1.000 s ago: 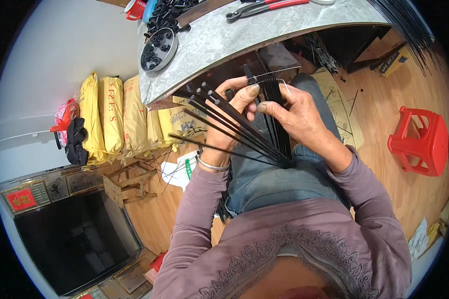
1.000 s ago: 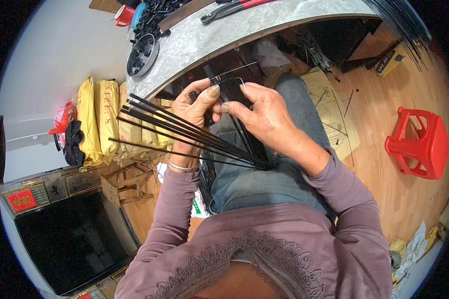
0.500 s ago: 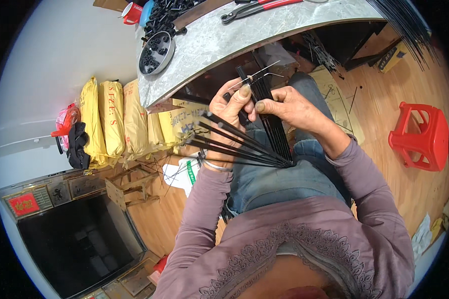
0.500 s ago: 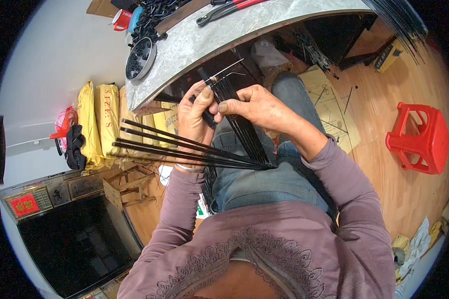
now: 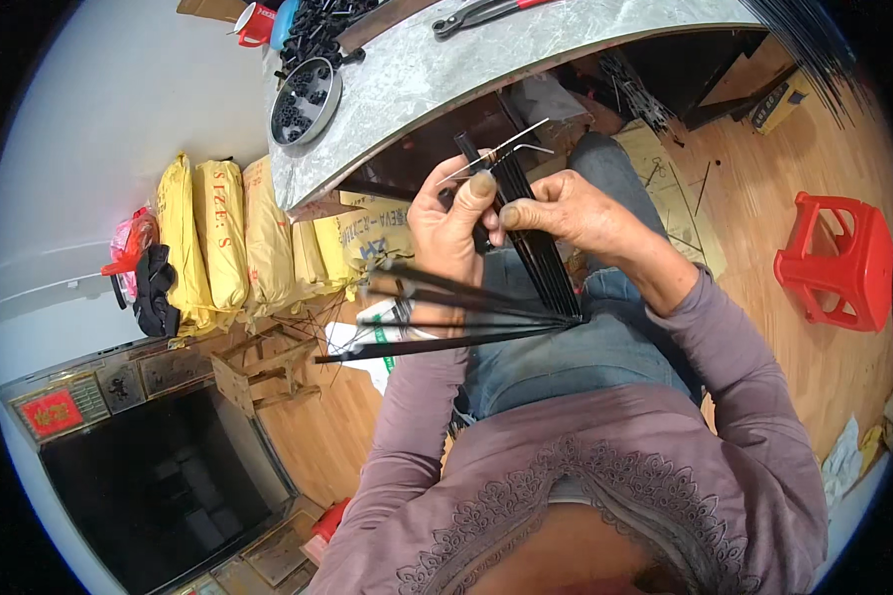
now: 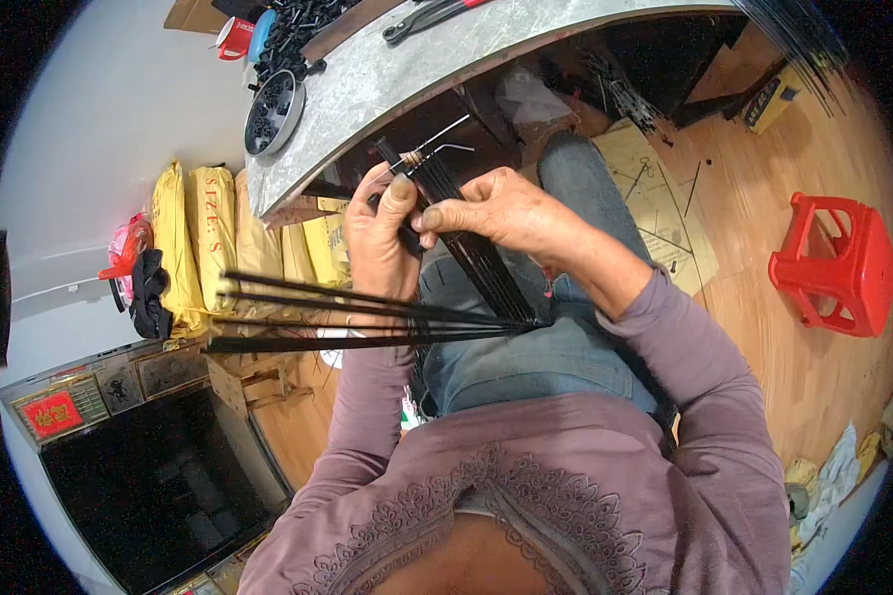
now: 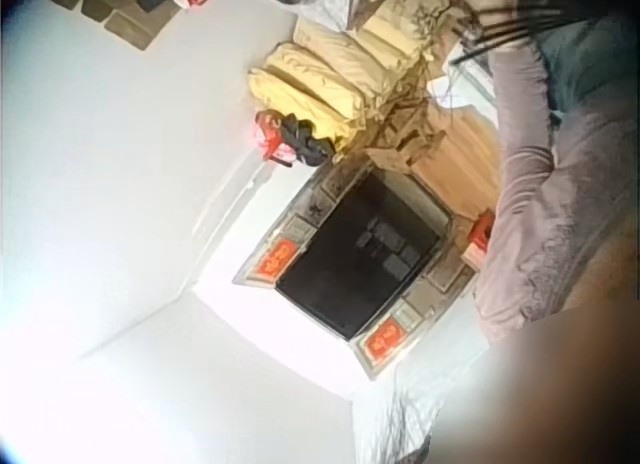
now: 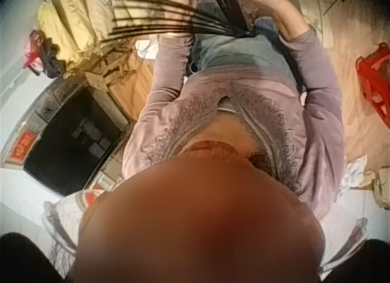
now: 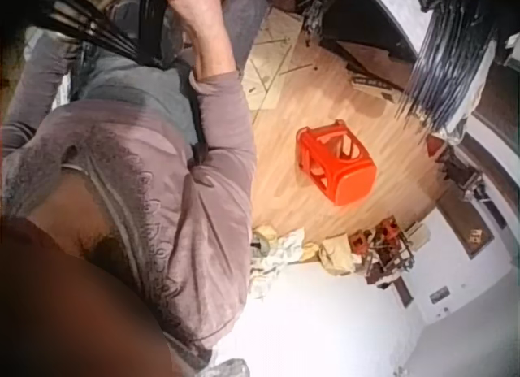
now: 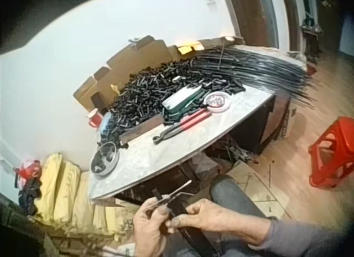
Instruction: Assembling bundles of black wires into a plastic frame and trimming them with pliers at a workbench.
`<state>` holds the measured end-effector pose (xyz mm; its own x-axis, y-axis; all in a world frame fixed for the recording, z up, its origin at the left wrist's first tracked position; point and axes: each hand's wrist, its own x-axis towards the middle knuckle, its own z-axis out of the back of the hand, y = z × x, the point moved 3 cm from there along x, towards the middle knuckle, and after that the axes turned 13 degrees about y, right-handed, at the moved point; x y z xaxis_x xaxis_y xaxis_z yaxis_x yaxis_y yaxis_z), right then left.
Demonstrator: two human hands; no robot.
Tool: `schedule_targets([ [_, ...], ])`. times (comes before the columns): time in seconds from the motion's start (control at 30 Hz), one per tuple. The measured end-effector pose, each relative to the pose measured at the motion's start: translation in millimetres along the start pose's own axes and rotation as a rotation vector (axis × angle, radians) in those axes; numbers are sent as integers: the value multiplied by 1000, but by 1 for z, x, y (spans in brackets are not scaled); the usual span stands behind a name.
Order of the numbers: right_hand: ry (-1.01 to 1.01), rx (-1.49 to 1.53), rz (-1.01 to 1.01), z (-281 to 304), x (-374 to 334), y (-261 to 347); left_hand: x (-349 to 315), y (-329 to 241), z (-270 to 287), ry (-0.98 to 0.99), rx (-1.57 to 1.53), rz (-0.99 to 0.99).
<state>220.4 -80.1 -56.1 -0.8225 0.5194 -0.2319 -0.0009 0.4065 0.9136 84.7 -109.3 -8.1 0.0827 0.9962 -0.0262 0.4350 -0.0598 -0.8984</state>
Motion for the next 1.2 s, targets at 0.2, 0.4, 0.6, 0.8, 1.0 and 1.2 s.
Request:
schedule_targets([
  [0.2,102,236,140,-7,-10,9,-3,-3,-7,64,-40,13],
  [0.4,-83,47,237,-13,-15,21,-4,-14,-6,-12,316,21],
  [0.6,-107,280,435,-32,-15,34,-9,-28,-18,37,185,179],
  [0.8,-195,220,405,-34,-16,38,5,-36,6,-213,66,-95],
  [1.0,-173,88,454,-39,-10,39,54,-54,31,-13,-461,-99],
  [1.2,-200,118,352,-36,-6,34,57,-62,-6,454,59,198],
])
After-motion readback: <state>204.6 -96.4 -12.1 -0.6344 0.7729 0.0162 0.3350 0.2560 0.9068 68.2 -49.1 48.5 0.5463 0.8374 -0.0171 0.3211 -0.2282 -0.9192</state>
